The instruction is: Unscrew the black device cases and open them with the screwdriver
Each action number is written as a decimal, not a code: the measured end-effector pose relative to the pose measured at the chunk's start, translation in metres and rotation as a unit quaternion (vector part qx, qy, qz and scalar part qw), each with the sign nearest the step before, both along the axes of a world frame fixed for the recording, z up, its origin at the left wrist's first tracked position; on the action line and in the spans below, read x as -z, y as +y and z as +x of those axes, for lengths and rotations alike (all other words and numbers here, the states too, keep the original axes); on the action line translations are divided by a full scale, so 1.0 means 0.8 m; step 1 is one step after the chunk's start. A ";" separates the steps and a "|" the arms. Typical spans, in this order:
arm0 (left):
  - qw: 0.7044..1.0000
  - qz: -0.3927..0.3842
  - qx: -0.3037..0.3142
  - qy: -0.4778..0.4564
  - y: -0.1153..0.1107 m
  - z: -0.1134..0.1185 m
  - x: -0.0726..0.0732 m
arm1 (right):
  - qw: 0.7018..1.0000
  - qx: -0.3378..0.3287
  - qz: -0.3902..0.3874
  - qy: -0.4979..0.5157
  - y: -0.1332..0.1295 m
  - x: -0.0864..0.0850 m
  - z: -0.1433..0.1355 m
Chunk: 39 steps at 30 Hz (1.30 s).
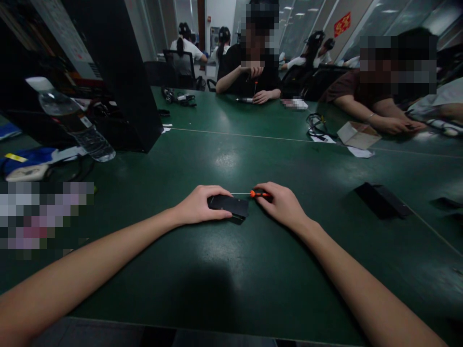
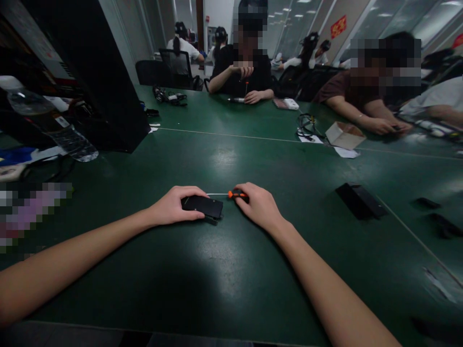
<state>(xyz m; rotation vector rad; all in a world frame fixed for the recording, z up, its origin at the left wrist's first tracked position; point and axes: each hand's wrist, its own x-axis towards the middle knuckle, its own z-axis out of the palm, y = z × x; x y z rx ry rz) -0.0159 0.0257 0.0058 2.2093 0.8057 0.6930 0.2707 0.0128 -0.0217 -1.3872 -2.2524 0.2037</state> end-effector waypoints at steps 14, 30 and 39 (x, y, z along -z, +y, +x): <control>0.999 -0.039 -0.019 0.013 -0.005 0.001 -0.005 | 0.999 -0.018 -0.034 0.027 -0.015 -0.008 -0.008; 0.998 -0.042 -0.036 0.003 -0.017 0.003 0.000 | 0.998 0.015 -0.008 -0.053 -0.008 -0.006 -0.001; 0.999 -0.025 -0.043 0.006 -0.016 0.006 0.001 | 0.994 -0.006 0.062 -0.093 -0.001 -0.003 -0.002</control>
